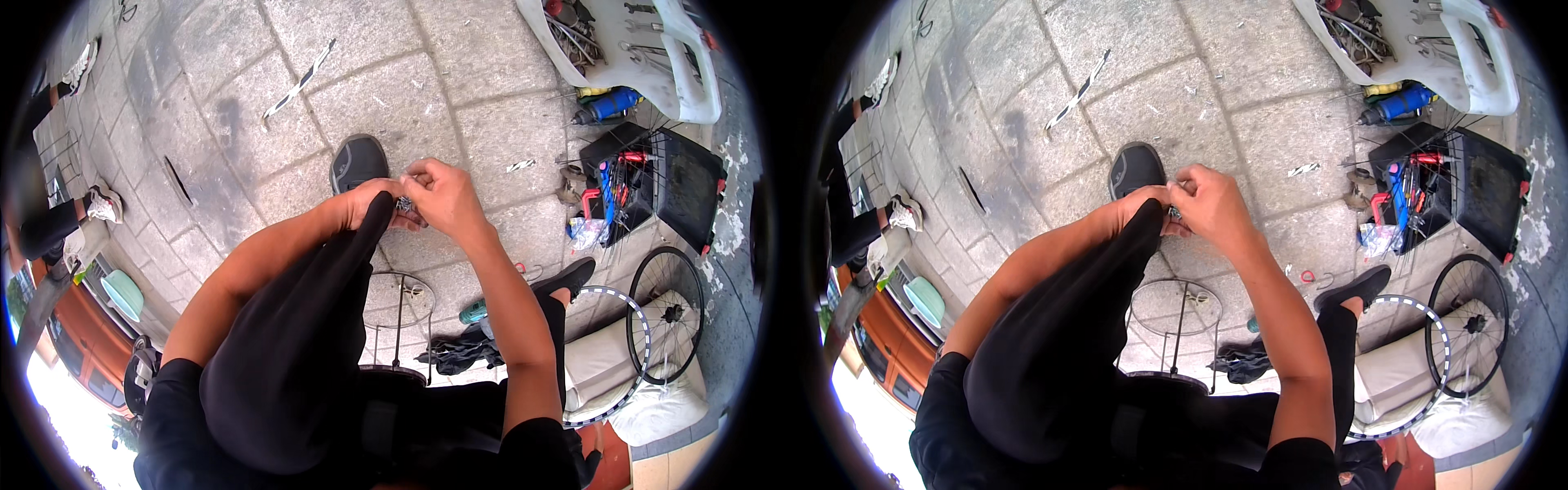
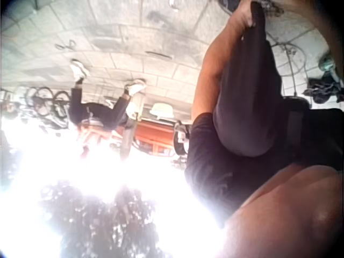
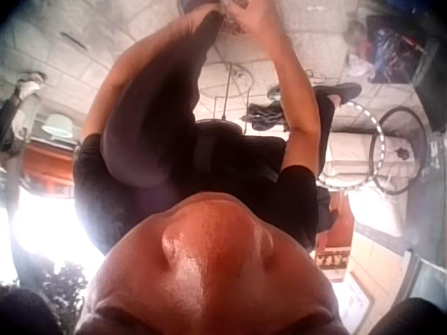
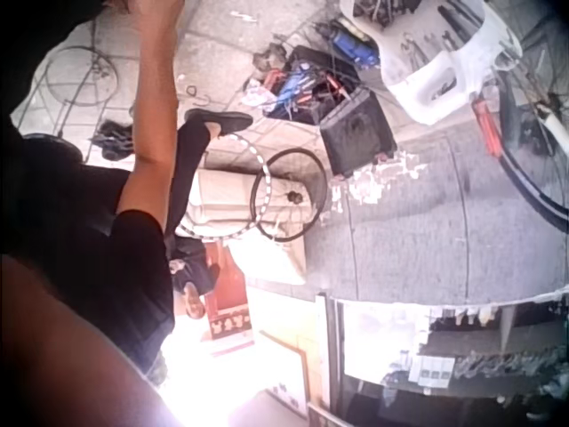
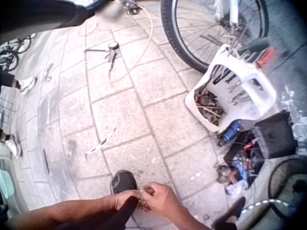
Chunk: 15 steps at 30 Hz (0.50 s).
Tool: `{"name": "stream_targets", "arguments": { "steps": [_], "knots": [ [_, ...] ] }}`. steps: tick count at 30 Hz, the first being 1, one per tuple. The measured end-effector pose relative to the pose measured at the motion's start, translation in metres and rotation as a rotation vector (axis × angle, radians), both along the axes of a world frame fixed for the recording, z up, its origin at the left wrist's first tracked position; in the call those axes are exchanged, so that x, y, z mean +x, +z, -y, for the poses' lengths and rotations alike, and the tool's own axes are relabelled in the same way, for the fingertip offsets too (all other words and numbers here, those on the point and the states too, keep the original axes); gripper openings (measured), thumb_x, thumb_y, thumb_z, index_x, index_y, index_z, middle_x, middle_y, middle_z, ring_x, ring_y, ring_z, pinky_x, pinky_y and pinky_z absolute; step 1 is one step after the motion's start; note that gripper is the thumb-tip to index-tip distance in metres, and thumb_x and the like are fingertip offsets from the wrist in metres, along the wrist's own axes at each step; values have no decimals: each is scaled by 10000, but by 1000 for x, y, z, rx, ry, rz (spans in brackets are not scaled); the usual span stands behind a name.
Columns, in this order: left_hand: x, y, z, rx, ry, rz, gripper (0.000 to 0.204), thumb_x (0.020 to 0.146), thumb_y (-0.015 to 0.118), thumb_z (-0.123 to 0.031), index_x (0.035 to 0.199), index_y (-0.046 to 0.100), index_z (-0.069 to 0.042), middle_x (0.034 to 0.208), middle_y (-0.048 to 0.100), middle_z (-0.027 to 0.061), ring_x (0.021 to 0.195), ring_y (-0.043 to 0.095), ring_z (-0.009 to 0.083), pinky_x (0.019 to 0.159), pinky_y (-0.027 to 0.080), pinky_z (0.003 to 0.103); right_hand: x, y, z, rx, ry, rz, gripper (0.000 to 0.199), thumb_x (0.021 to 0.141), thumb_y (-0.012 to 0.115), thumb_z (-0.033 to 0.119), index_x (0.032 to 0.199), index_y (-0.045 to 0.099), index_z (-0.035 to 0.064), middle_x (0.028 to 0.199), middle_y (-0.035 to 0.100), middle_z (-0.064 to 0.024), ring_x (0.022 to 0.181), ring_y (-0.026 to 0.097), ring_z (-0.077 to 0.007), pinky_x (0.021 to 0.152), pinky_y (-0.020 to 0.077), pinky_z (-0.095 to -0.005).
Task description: The person uses a cordless drill to attach a chain to a bicycle wheel rim while seated on the floor. They then remove the chain and handle small metal parts from the floor.
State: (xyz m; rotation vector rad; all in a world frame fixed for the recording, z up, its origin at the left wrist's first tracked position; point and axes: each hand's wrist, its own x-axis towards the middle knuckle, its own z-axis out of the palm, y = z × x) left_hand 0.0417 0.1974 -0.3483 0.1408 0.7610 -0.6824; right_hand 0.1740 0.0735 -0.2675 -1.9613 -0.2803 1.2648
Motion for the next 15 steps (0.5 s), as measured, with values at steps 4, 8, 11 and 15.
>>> {"name": "stream_targets", "arguments": {
  "steps": [4,8,11,15],
  "knots": [
    [2,-1,-3,-1,-148,29,298,1094,507,-222,1177,616,44,1070,667,167,1000,703,357,882,594,461,19,-51,-34,28,249,455,188,915,673,167,1009,685,4,1039,696,-190,961,700,-388,841,568,-476],
    [2,1,-5,-10,-131,16,326,1068,564,-230,1167,598,80,1042,662,189,985,712,380,881,612,458,19,-84,-70,-50,560,548,189,933,631,138,1074,693,27,1168,678,-185,1036,693,-379,891,572,-471],
    [3,3,-5,4,-124,18,340,1056,594,-234,1164,591,88,1032,659,192,972,718,387,884,621,453,15,-92,-81,-75,640,586,168,921,628,133,1035,701,34,1149,691,-178,1027,697,-379,904,576,-460],
    [0,-2,-2,-1,-128,-13,337,1060,590,-244,1180,597,71,1046,663,187,975,718,376,899,620,447,18,-88,-90,-187,770,539,181,864,671,191,943,717,35,1046,724,-166,977,709,-378,896,577,-448]
  ]
}}
